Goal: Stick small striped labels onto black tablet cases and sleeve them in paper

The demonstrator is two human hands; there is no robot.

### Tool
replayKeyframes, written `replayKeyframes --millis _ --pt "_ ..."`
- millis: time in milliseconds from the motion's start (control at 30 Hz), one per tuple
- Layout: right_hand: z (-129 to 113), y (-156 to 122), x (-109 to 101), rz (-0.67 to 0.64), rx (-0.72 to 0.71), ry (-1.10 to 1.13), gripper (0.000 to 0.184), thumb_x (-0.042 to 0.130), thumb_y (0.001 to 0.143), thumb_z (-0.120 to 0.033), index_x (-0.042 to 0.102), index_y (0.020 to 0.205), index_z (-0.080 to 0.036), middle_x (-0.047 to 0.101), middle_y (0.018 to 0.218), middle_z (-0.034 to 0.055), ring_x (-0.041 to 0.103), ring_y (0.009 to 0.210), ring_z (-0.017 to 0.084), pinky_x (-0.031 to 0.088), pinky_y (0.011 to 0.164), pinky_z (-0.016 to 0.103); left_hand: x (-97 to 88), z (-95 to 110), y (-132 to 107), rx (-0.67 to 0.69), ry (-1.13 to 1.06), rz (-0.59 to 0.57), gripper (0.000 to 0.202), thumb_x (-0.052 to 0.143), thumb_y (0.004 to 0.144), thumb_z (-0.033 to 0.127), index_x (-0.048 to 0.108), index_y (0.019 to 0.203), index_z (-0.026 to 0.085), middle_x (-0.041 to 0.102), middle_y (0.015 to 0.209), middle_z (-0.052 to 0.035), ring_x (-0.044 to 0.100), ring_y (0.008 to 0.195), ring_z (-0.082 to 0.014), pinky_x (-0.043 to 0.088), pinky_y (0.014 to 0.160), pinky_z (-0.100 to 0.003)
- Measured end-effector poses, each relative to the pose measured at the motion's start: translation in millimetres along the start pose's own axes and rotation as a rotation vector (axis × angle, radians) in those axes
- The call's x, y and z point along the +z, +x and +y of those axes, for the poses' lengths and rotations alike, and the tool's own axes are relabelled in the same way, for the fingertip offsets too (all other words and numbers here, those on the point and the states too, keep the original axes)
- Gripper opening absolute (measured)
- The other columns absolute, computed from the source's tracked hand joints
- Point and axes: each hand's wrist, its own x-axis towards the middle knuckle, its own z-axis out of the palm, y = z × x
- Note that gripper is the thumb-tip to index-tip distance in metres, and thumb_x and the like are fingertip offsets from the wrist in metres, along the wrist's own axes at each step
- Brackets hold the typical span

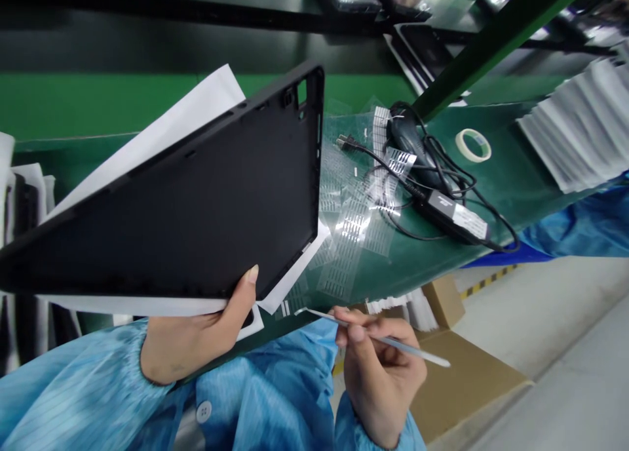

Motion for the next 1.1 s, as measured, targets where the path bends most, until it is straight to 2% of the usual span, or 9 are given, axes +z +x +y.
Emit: replayKeyframes --millis 133,233,333,533,667,733,900,1000,1100 --pt "6 0 19 0.025 0.017 -0.016 0.013 0.072 0.078 -0.013 0.061 0.081 -0.019 0.073 0.075 0.0034 0.066 0.060 0.014 0.057 0.060 0.028 -0.6 -1 1 -0.006 0.004 0.012 0.013 0.057 0.079 0.010 0.066 0.088 0.008 0.068 0.058 -0.0059 0.063 0.047 -0.0233 0.053 0.045 -0.034" --pt "10 1 27 -0.003 0.064 -0.078 0.014 0.070 0.080 -0.011 0.058 0.082 -0.019 0.073 0.080 0.0051 0.068 0.062 0.014 0.058 0.060 0.026 -2.2 -3 5 -0.056 -0.060 0.019 0.010 0.057 0.082 0.014 0.067 0.083 0.014 0.067 0.060 -0.0022 0.063 0.050 -0.0188 0.054 0.050 -0.029" --pt "12 3 31 -0.012 0.077 -0.104 0.015 0.070 0.081 -0.013 0.056 0.082 -0.018 0.073 0.082 0.0064 0.067 0.061 0.013 0.058 0.060 0.025 -4.0 -4 9 -0.156 -0.143 -0.009 0.017 0.054 0.086 0.018 0.066 0.074 0.017 0.064 0.056 0.0018 0.059 0.046 -0.0130 0.053 0.052 -0.024" --pt "12 3 37 0.004 0.077 -0.164 0.016 0.071 0.080 -0.017 0.056 0.081 -0.019 0.073 0.078 0.0041 0.067 0.055 0.015 0.057 0.051 0.025 -5.8 -3 14 -0.143 -0.175 0.024 0.022 0.051 0.087 0.014 0.069 0.074 0.011 0.065 0.055 -0.0014 0.062 0.049 -0.0131 0.053 0.050 -0.019" --pt "11 2 39 0.038 0.083 -0.204 0.018 0.073 0.079 -0.018 0.055 0.080 -0.019 0.072 0.077 0.0037 0.068 0.055 0.016 0.056 0.048 0.024 -6.7 -1 16 -0.212 -0.177 0.028 0.027 0.048 0.089 0.014 0.071 0.075 0.010 0.066 0.057 -0.0033 0.065 0.052 -0.0138 0.056 0.057 -0.019" --pt "11 2 39 0.040 0.077 -0.216 0.017 0.072 0.079 -0.017 0.056 0.079 -0.019 0.071 0.076 0.0027 0.066 0.051 0.014 0.055 0.046 0.023 -7.5 0 17 -0.236 -0.185 0.020 0.029 0.048 0.090 0.014 0.071 0.074 0.010 0.067 0.057 -0.0037 0.065 0.052 -0.0140 0.056 0.057 -0.018" --pt "10 3 39 0.000 0.007 -0.276 0.014 0.072 0.078 -0.014 0.058 0.078 -0.018 0.069 0.070 -0.0007 0.050 0.035 0.004 0.051 0.042 0.019 -8.4 -3 22 -0.183 -0.227 0.041 0.030 0.049 0.089 0.012 0.071 0.070 0.011 0.066 0.054 -0.0012 0.063 0.047 -0.0115 0.054 0.052 -0.013" --pt "12 2 37 -0.027 -0.042 -0.288 0.013 0.070 0.078 -0.011 0.059 0.078 -0.018 0.071 0.076 0.0019 0.058 0.042 0.008 0.055 0.047 0.022 -8.2 -3 21 -0.197 -0.215 0.036 0.031 0.047 0.090 0.012 0.071 0.070 0.013 0.066 0.055 -0.0010 0.064 0.049 -0.0117 0.055 0.053 -0.014" --pt "15 1 34 -0.056 -0.095 -0.252 0.015 0.068 0.078 -0.007 0.059 0.082 -0.018 0.072 0.084 0.0037 0.069 0.060 0.015 0.059 0.055 0.026 -8.3 -2 17 -0.182 -0.199 0.028 0.033 0.046 0.091 0.013 0.070 0.068 0.014 0.066 0.055 -0.0012 0.064 0.051 -0.0122 0.055 0.054 -0.016"
